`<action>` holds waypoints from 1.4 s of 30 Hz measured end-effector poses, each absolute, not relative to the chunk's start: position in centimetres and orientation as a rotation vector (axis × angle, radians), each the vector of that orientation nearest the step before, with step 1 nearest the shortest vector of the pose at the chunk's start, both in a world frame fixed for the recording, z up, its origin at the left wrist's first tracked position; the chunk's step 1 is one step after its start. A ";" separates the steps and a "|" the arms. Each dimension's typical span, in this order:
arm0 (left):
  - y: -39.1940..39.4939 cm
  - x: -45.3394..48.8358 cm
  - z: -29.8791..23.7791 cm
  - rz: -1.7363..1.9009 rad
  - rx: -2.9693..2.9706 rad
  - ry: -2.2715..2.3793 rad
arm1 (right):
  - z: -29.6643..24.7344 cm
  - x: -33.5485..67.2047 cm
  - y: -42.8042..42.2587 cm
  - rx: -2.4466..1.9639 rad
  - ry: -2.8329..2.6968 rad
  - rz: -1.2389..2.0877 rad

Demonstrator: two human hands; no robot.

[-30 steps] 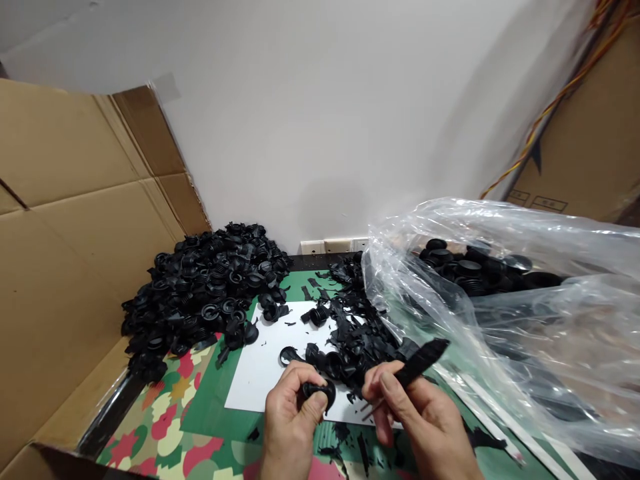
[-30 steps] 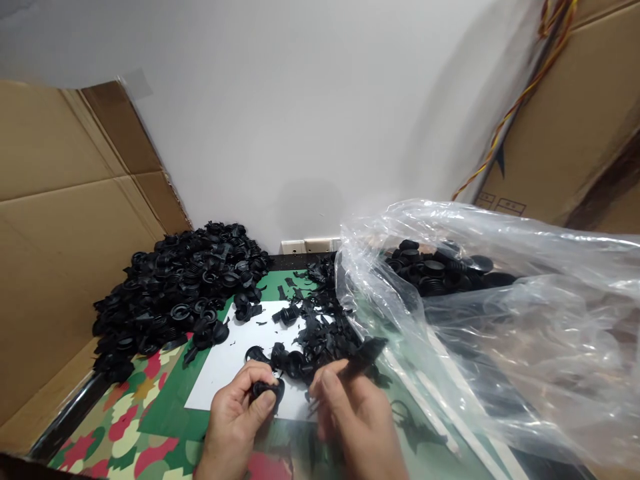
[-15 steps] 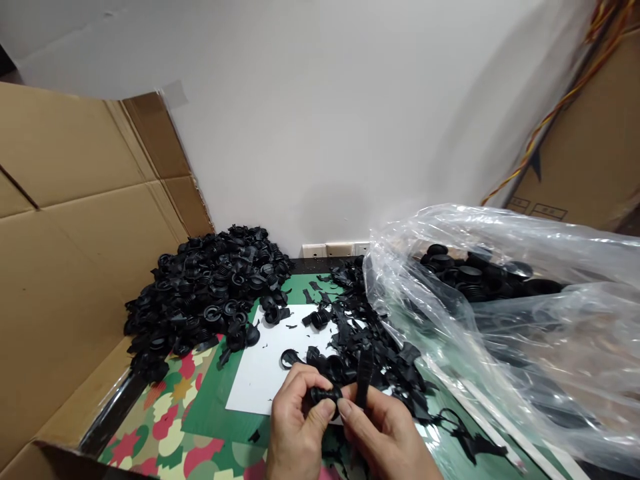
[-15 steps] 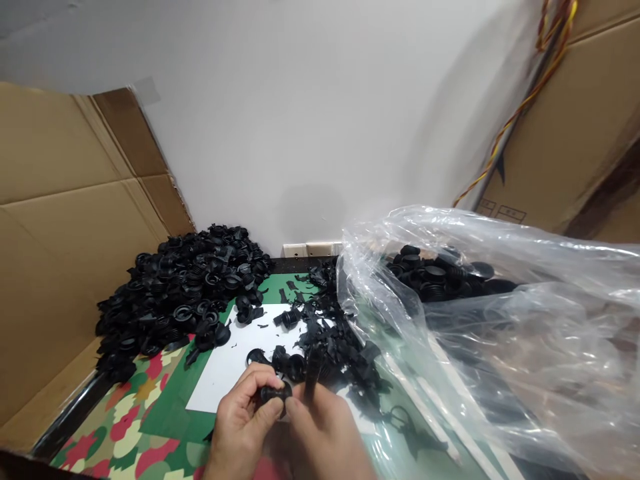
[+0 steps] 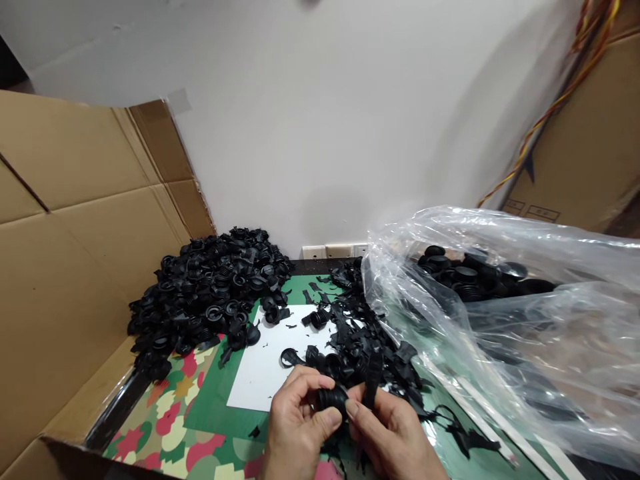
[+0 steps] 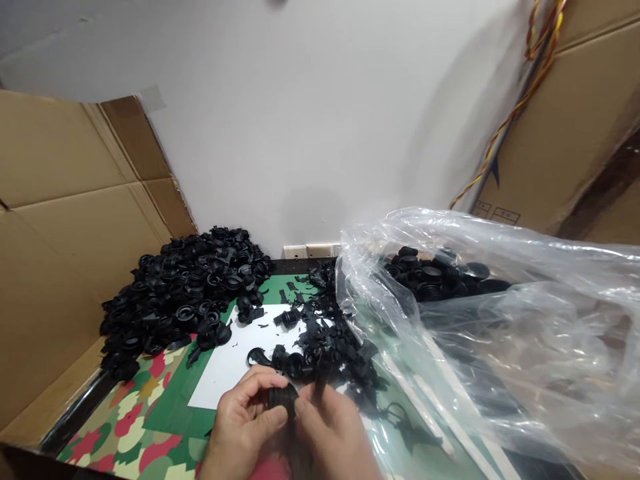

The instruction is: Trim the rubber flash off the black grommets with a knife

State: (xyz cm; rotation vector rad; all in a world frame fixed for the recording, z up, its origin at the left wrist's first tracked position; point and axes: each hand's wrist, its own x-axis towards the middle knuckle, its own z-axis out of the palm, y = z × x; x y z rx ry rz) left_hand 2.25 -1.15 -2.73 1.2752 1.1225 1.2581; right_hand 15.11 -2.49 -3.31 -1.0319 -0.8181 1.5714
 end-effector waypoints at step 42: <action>-3.8 3.4 -2.6 1.332 0.882 1.130 | -3.4 16.2 -5.1 -0.957 -0.754 1.563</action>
